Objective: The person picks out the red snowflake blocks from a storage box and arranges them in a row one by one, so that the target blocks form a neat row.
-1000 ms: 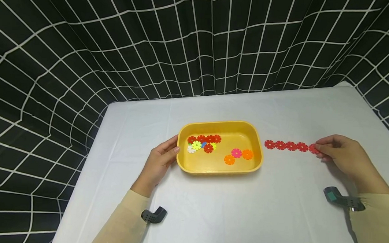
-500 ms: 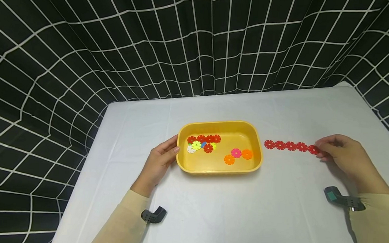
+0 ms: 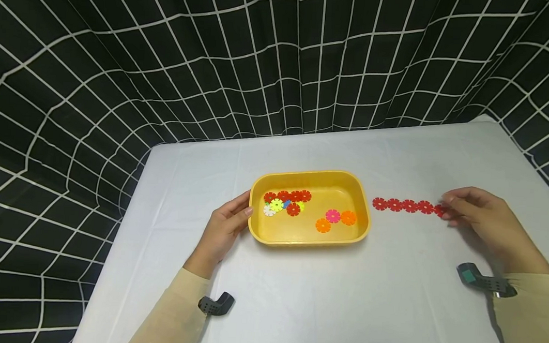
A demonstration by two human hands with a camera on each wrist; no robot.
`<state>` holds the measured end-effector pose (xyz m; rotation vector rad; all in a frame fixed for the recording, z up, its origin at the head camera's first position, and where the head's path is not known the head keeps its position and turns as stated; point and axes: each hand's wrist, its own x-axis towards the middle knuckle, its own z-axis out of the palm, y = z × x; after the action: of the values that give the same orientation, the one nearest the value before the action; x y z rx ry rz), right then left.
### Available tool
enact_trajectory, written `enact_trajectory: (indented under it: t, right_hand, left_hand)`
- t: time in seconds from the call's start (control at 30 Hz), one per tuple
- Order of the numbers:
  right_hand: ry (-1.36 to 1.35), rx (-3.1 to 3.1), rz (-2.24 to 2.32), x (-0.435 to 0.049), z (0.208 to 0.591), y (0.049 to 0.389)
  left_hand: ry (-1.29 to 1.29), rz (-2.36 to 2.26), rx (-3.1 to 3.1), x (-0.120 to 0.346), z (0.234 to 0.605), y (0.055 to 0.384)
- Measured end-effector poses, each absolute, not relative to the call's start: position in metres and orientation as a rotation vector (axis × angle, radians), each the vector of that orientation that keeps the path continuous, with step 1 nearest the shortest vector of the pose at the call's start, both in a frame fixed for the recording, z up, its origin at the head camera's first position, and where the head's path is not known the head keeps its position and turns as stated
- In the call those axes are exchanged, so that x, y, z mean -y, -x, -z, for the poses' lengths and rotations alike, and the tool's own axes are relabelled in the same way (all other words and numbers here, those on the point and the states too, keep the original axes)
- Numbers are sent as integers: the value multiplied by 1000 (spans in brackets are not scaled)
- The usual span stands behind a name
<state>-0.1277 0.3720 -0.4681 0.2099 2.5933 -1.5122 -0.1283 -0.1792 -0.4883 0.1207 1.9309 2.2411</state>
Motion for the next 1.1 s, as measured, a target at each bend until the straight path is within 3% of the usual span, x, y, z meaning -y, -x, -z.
enact_trajectory:
  t: [0.87, 1.1]
  right_hand:
    - [-306, -2604, 1696, -366, 463, 125]
    - [-148, -2525, 1893, -361, 456, 125]
  left_hand:
    - [-145, -2267, -1910, 180, 488, 128]
    - [-138, -2244, -1933, 180, 488, 128]
